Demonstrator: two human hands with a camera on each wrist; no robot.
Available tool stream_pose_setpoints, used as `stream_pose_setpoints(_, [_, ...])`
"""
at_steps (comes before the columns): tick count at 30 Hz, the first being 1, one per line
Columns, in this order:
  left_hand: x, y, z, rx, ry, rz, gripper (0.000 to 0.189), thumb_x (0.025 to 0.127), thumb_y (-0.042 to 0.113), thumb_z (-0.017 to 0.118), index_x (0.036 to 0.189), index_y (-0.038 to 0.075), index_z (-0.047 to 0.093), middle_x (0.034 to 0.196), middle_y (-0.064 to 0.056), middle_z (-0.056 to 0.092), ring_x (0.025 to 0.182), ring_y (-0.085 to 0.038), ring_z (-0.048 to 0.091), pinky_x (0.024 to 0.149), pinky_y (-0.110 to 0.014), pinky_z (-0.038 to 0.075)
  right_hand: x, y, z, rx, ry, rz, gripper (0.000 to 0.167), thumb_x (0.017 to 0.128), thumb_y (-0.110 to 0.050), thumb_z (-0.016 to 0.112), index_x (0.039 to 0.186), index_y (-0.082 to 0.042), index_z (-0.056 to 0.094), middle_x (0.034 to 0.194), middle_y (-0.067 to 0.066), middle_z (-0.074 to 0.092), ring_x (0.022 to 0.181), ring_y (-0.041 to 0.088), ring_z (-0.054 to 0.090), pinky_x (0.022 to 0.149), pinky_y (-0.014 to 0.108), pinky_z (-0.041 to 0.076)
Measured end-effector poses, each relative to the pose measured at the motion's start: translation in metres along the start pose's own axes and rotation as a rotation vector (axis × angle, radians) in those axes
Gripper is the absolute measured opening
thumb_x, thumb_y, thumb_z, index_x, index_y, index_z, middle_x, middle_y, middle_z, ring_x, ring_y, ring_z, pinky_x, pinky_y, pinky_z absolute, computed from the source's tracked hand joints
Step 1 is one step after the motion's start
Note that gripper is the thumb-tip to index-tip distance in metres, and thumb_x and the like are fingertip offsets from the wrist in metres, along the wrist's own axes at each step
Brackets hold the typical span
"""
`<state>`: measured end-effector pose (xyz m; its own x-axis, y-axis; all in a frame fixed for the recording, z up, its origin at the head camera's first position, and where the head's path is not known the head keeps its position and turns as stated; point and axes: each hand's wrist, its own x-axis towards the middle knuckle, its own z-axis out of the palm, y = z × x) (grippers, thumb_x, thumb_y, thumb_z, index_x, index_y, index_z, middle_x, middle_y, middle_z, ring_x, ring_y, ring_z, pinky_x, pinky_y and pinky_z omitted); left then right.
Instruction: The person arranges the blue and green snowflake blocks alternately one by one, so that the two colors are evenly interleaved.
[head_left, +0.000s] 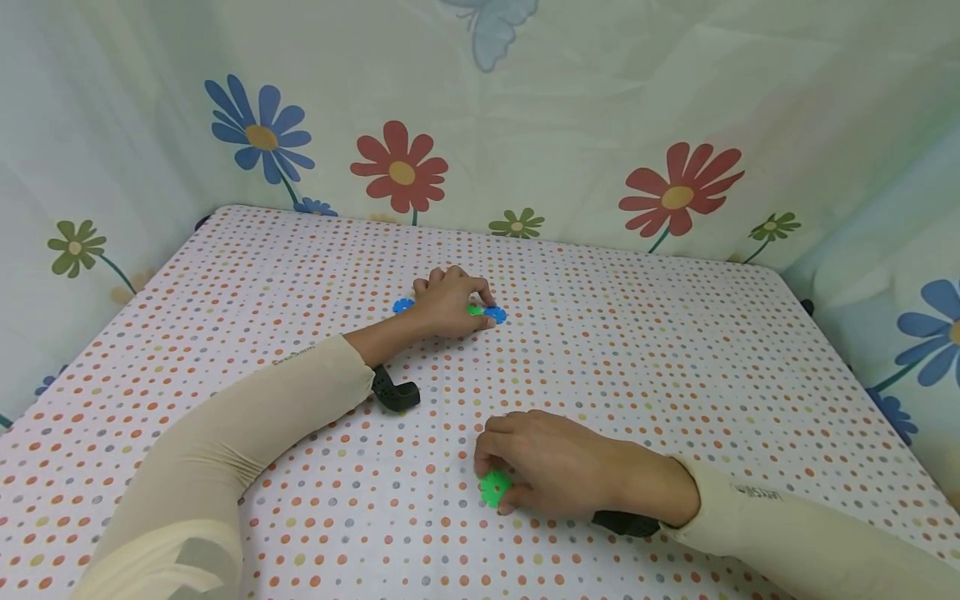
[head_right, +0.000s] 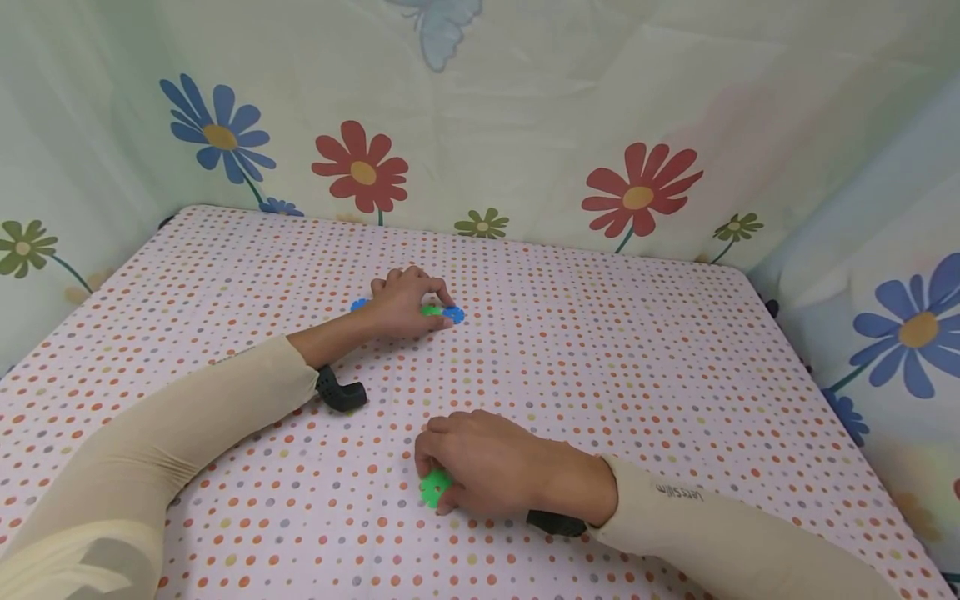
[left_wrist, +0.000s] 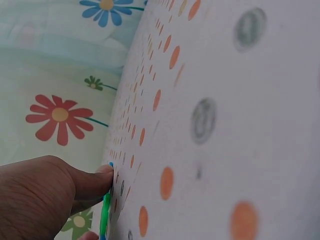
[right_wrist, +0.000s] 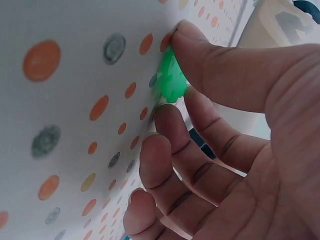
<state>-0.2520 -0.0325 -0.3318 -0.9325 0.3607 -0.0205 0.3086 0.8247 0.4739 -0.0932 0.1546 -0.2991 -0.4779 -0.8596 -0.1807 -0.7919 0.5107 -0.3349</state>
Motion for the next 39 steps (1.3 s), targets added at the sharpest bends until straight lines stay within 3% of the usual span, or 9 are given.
stream_pose_setpoints(10, [0.0,0.001,0.0,0.0,-0.005,-0.006,0.021,0.09,0.044,0.068,0.109,0.033,0.068,0.139,-0.008,0.045,0.13,-0.034,0.032,0.099,-0.055,0.023,-0.004,-0.001,0.002,0.067,-0.014,-0.006,0.026,0.086,-0.026,0.078,0.105,-0.026,0.06,0.099,-0.017,0.057,0.083,-0.002,0.05,0.083,0.024,0.046])
stream_pose_setpoints(20, [0.0,0.001,0.0,-0.006,-0.008,-0.007,0.021,0.09,0.044,0.069,0.108,0.033,0.068,0.137,-0.008,0.046,0.127,-0.033,0.033,0.097,-0.054,0.023,-0.007,0.001,0.005,0.087,0.012,-0.041,0.024,0.087,-0.025,0.077,0.106,-0.025,0.062,0.097,-0.017,0.059,0.081,-0.004,0.051,0.079,0.021,0.046])
stream_pose_setpoints(27, [0.0,0.0,0.0,-0.008,-0.008,-0.008,0.021,0.09,0.044,0.068,0.109,0.034,0.067,0.138,-0.008,0.045,0.127,-0.033,0.033,0.097,-0.054,0.023,-0.012,0.003,0.007,0.016,0.04,-0.055,0.021,0.089,-0.031,0.074,0.107,-0.024,0.066,0.1,-0.015,0.064,0.083,-0.005,0.051,0.082,0.022,0.049])
stream_pose_setpoints(35, [0.001,0.0,0.001,-0.008,-0.006,-0.008,0.021,0.09,0.044,0.069,0.108,0.034,0.068,0.139,-0.008,0.045,0.129,-0.033,0.033,0.098,-0.054,0.024,-0.014,0.01,0.006,-0.068,0.083,-0.125,0.022,0.09,-0.037,0.072,0.105,-0.021,0.069,0.086,-0.017,0.06,0.076,-0.004,0.044,0.072,0.015,0.043])
stream_pose_setpoints(39, [0.001,0.001,0.001,-0.004,-0.001,-0.012,0.02,0.09,0.044,0.069,0.107,0.034,0.067,0.138,-0.008,0.045,0.128,-0.033,0.033,0.097,-0.053,0.024,-0.012,0.018,0.001,-0.102,0.102,-0.117,0.023,0.087,-0.036,0.075,0.104,-0.021,0.07,0.086,-0.017,0.06,0.077,-0.003,0.045,0.073,0.017,0.044])
